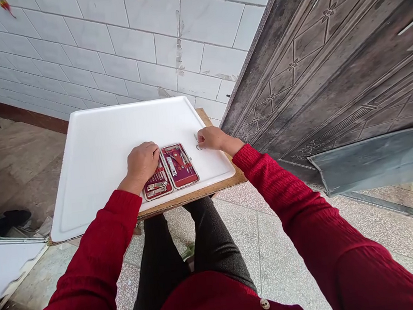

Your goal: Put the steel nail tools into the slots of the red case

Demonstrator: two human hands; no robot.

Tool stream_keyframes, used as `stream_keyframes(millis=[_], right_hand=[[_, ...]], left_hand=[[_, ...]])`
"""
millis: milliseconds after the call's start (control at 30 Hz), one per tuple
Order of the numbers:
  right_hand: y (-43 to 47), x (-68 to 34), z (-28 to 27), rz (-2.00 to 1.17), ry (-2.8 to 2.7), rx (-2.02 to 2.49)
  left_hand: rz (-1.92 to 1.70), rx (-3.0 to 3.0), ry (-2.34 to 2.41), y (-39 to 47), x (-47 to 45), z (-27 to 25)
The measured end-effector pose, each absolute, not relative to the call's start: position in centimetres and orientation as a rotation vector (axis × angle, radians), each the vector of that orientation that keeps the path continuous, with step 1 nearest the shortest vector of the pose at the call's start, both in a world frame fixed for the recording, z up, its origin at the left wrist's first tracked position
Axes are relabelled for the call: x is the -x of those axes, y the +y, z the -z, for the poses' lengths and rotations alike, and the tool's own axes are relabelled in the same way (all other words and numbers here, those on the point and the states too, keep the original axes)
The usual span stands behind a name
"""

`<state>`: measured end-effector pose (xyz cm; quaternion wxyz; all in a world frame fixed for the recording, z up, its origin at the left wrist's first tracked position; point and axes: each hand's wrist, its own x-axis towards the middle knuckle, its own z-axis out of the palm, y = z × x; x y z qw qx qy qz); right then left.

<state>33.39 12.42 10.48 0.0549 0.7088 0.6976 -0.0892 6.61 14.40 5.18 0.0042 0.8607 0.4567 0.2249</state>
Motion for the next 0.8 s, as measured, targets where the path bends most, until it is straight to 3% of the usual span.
stream_keyframes(millis=[800], right_hand=[[11.1, -34.3, -10.6, 0.319, 1.982, -2.327]], left_hand=[[-0.726, -2.7, 1.427, 14.4, -6.6, -5.2]])
